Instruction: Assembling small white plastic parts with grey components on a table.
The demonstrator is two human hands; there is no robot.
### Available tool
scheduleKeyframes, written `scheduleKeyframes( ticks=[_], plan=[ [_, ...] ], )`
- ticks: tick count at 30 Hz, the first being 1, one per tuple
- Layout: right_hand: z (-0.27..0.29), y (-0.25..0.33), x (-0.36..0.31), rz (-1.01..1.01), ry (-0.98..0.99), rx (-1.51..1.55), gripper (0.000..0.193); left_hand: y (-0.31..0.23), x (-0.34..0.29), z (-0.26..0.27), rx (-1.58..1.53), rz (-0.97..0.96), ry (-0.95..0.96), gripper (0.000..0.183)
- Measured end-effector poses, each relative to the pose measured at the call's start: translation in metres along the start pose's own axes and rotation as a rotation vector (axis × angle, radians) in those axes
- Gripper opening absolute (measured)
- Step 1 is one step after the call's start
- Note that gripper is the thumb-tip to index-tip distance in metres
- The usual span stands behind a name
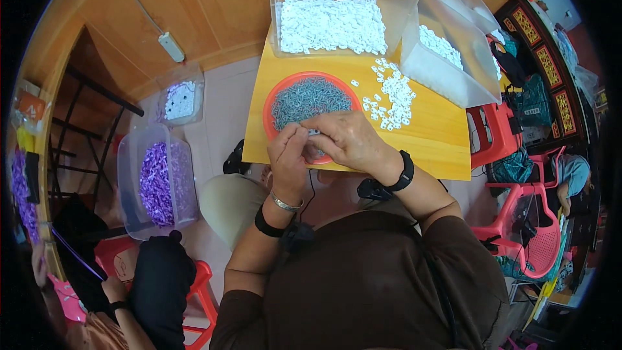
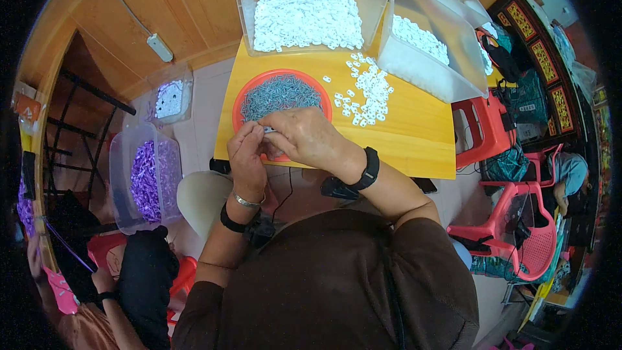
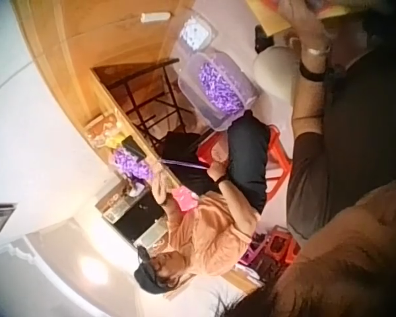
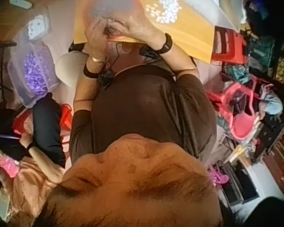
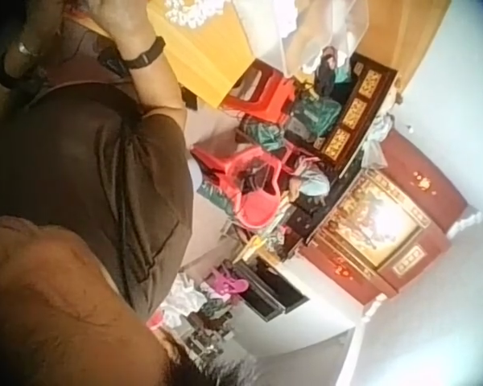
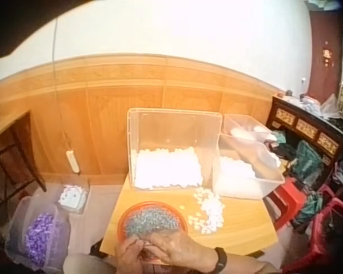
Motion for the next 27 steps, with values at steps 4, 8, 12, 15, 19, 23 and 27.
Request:
scheduleKeyframes(
  ticks=[4,8,12,15,19,23,27],
  plan=[
    [0.006,0.0,0.001,0.041,-0.073,0.014,0.024,-0.004,0.004,0.0,0.064,-0.047,-0.012,0.021],
    [0.001,-0.019,-0.002,-0.145,-0.058,0.284,0.027,-0.011,0.006,-0.002,0.106,-0.08,-0.029,0.022],
    [-0.002,-0.03,-0.009,-0.167,-0.151,0.502,0.022,-0.004,0.008,-0.002,0.107,-0.073,-0.007,0.021],
    [0.003,-0.025,-0.008,-0.119,-0.103,0.337,0.018,-0.002,0.007,-0.002,0.132,-0.047,0.006,0.021],
    [0.012,-0.016,-0.008,-0.051,-0.093,0.209,0.019,0.001,0.006,-0.004,0.14,-0.039,0.058,0.023],
    [0.016,-0.016,-0.013,-0.074,-0.061,0.179,0.02,0.003,0.006,-0.01,0.116,-0.025,0.108,0.023],
    [0.048,-0.023,-0.02,-0.088,-0.149,0.16,0.022,-0.002,0.006,-0.005,0.109,-0.012,0.048,0.024]
  ],
)
Point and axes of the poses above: each hand's wrist, its own x-axis towards the middle knuckle, its own z-axis out of the back of the hand, y = z × x, the point moved 8 cm from there along x, towards the middle knuckle, and after that the axes turned 9 degrees about y, right-handed, at the moved point
